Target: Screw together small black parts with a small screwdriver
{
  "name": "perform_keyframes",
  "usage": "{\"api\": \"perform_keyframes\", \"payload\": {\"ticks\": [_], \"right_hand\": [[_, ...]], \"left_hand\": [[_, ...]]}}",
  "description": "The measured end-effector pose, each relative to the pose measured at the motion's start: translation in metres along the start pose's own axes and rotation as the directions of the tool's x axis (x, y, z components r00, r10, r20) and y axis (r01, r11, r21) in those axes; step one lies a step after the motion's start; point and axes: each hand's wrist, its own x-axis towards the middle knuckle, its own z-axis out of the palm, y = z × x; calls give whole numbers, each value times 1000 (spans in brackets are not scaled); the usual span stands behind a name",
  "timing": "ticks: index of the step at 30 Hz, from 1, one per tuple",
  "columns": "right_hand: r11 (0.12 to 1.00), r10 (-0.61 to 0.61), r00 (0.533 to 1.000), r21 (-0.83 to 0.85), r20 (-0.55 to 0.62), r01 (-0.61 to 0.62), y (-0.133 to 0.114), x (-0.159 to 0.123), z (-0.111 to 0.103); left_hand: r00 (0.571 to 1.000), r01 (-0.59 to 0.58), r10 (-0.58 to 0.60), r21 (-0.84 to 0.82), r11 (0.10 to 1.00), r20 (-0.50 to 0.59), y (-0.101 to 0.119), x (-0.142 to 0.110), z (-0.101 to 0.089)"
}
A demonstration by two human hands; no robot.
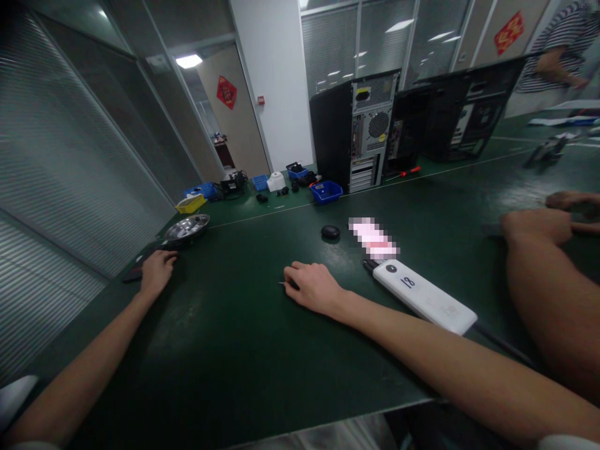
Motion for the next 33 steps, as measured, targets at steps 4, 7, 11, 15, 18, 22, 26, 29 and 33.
{"api": "perform_keyframes", "payload": {"ticks": [4,7,11,15,18,22,26,29,33], "right_hand": [[1000,5,1000,-18,-1,-5,-1,0,1],[1000,0,1000,-12,-6,0,-1,0,1],[1000,-4,1000,-19,-19,3,-1,0,0],[1000,-6,1000,-13,-18,6,0,0,0],[1000,-4,1000,-4,-21,3,0,1,0],[1000,-6,1000,-2,-23,6,0,1,1],[1000,-8,1000,-1,-24,8,1,1,2],[1000,-8,1000,4,-17,8,1,1,1],[1000,-4,1000,-5,-9,4,0,1,0]], "left_hand": [[1000,27,-27,13,1000,9,-4,4,3],[1000,25,-25,16,1000,6,-3,3,3],[1000,14,-14,20,1000,4,0,0,-1],[1000,12,-13,48,999,15,4,-2,-5],[999,6,-9,83,997,34,9,-3,-7],[998,-4,-4,126,992,60,16,-4,-8],[998,0,-9,151,989,60,19,-4,-10],[998,2,-11,171,985,56,21,-5,-11],[998,14,-27,216,976,55,27,-7,-14]]}}
